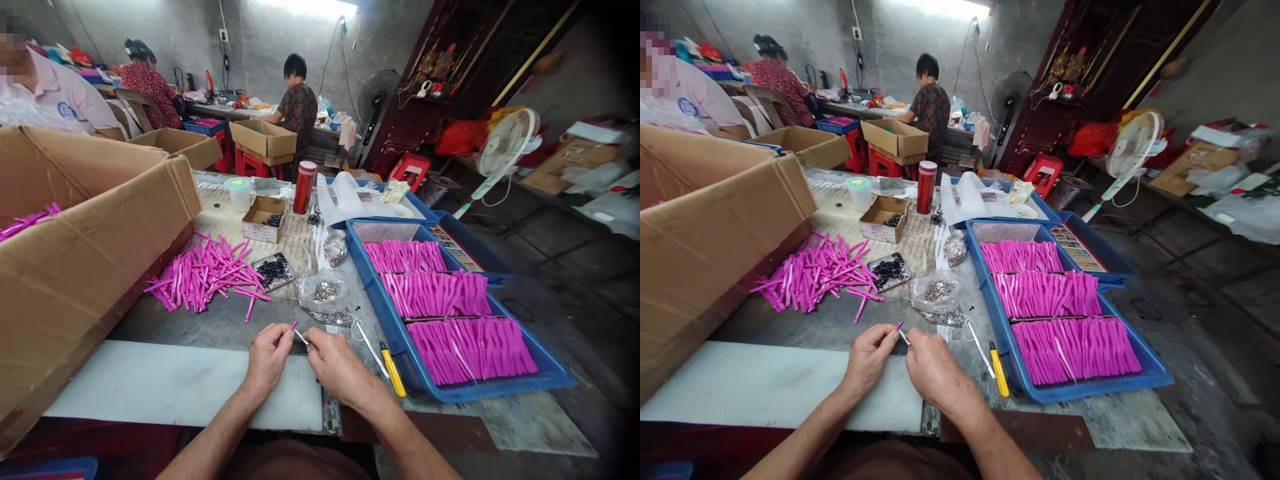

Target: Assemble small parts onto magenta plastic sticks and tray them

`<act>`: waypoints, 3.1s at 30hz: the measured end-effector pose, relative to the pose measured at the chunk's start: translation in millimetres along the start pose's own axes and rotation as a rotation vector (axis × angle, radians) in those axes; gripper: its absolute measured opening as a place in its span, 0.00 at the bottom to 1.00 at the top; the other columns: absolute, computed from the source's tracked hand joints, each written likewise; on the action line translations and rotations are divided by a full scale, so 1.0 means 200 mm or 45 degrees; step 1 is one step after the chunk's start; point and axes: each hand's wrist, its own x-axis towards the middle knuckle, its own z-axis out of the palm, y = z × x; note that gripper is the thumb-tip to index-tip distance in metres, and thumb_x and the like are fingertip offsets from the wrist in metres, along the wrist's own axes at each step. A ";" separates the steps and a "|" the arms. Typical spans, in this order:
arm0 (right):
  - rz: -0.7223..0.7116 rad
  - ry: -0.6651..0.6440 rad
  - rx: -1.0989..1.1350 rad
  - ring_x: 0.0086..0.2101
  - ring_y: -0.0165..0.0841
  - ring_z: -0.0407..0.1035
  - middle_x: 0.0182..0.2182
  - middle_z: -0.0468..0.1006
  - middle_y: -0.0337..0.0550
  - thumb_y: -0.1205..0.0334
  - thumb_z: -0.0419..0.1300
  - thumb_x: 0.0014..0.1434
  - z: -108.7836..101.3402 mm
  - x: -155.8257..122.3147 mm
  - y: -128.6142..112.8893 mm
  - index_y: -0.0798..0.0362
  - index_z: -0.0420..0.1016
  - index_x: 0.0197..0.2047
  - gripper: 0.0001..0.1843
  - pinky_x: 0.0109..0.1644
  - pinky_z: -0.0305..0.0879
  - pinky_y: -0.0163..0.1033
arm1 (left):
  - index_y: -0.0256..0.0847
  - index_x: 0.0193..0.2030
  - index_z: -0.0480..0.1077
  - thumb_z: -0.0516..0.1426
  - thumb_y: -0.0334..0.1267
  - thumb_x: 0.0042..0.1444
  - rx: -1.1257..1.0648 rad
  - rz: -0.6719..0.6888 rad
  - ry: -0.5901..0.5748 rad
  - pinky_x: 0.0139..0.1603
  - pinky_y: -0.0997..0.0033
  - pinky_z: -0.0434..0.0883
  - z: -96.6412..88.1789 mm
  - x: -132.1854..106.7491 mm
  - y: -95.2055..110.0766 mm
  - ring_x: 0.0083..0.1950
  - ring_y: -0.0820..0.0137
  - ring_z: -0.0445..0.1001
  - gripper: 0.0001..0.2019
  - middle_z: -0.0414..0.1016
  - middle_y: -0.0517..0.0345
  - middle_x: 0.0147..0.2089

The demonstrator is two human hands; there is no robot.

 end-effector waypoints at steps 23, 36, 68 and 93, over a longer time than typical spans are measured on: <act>0.029 0.010 0.119 0.31 0.30 0.67 0.28 0.74 0.43 0.71 0.44 0.54 0.00 0.00 0.00 0.55 0.68 0.34 0.13 0.32 0.52 0.31 | 0.37 0.26 0.69 0.49 0.36 0.53 0.049 0.041 -0.013 0.26 0.77 0.60 0.00 -0.01 0.00 0.25 0.74 0.62 0.11 0.63 0.61 0.21; 0.042 0.027 0.079 0.31 0.30 0.67 0.28 0.75 0.43 0.71 0.44 0.53 0.01 -0.01 0.00 0.55 0.69 0.33 0.12 0.31 0.52 0.31 | 0.37 0.25 0.69 0.49 0.37 0.52 0.099 0.054 -0.002 0.26 0.78 0.60 0.00 -0.01 0.00 0.24 0.74 0.62 0.11 0.63 0.62 0.21; 0.088 0.041 0.141 0.32 0.31 0.68 0.29 0.75 0.43 0.71 0.44 0.53 0.02 -0.01 -0.02 0.54 0.69 0.34 0.14 0.31 0.53 0.31 | 0.37 0.25 0.69 0.48 0.36 0.52 0.102 0.042 0.002 0.26 0.77 0.60 0.00 -0.01 0.01 0.24 0.74 0.63 0.11 0.64 0.61 0.21; 0.115 0.112 0.319 0.26 0.28 0.64 0.24 0.73 0.39 0.71 0.45 0.52 -0.02 -0.05 0.01 0.54 0.69 0.33 0.12 0.28 0.52 0.30 | 0.35 0.34 0.70 0.50 0.41 0.51 -0.241 -0.172 -0.024 0.20 0.78 0.61 0.01 -0.01 -0.03 0.21 0.74 0.62 0.12 0.67 0.59 0.23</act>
